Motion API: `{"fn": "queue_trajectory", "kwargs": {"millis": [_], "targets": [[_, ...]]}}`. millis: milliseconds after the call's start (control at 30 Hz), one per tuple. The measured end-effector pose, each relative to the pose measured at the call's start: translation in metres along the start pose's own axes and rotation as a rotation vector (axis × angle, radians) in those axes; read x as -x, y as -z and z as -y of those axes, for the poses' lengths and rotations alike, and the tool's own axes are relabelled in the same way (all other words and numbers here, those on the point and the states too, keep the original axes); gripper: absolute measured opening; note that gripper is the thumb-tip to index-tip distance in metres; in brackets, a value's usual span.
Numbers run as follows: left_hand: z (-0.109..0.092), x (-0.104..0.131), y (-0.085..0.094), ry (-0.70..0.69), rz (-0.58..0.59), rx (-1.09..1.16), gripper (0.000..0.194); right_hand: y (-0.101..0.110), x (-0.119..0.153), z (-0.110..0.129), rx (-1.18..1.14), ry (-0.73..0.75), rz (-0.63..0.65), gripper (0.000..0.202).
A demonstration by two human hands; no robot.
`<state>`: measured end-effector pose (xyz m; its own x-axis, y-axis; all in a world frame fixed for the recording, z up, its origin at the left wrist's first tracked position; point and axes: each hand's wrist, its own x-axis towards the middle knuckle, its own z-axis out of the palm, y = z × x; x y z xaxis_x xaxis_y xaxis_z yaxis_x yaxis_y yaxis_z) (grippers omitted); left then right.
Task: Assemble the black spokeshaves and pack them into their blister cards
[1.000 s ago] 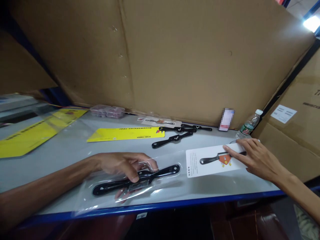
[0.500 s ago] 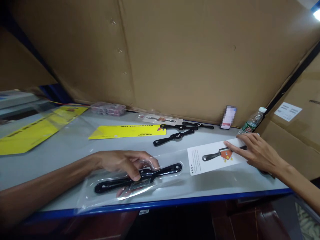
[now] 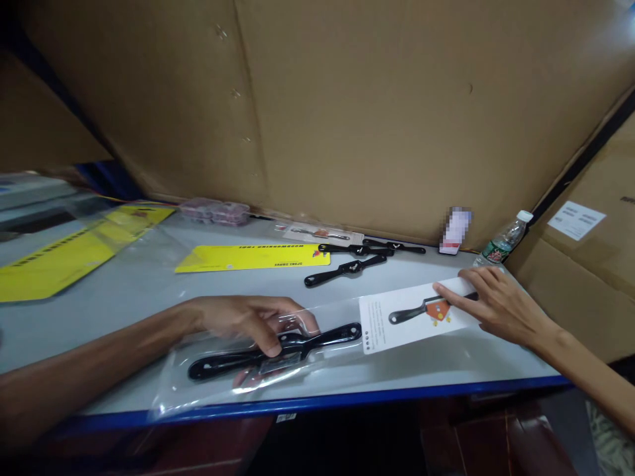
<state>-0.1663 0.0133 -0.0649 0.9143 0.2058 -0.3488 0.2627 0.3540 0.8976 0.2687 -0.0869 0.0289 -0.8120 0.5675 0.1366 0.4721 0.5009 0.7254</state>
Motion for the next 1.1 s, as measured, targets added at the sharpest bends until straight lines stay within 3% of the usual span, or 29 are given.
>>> {"fn": "queue_trajectory", "kwargs": {"millis": [167,333,500,667,800,900,1000,1100], "targets": [[0.000,-0.003,0.000,-0.014,0.046,0.035,0.049,-0.003,-0.027,0.012,-0.018,0.013,-0.058,0.105],[-0.003,-0.006,-0.004,-0.076,0.135,0.055,0.050,-0.016,-0.055,0.030,-0.089,0.008,-0.121,0.090],[-0.003,-0.009,-0.003,-0.113,0.110,0.036,0.055,-0.038,-0.077,0.042,-0.155,0.037,-0.193,0.078],[-0.001,-0.007,-0.003,-0.097,0.083,0.037,0.038,-0.041,-0.087,0.049,-0.226,-0.007,-0.144,0.087],[0.003,-0.007,-0.002,-0.144,-0.041,0.114,0.045,-0.030,-0.069,0.032,-0.447,-0.313,-0.071,0.095],[0.008,-0.009,0.001,-0.130,-0.035,0.123,0.050,-0.029,-0.047,0.011,-0.851,-0.674,-0.075,0.071],[0.013,-0.013,0.002,-0.126,-0.013,0.094,0.051,-0.034,-0.038,0.006,-1.267,-0.998,-0.108,0.041],[0.011,-0.017,-0.004,-0.131,0.006,0.105,0.049,-0.041,-0.050,0.016,-1.597,-1.129,-0.126,0.038]]}}
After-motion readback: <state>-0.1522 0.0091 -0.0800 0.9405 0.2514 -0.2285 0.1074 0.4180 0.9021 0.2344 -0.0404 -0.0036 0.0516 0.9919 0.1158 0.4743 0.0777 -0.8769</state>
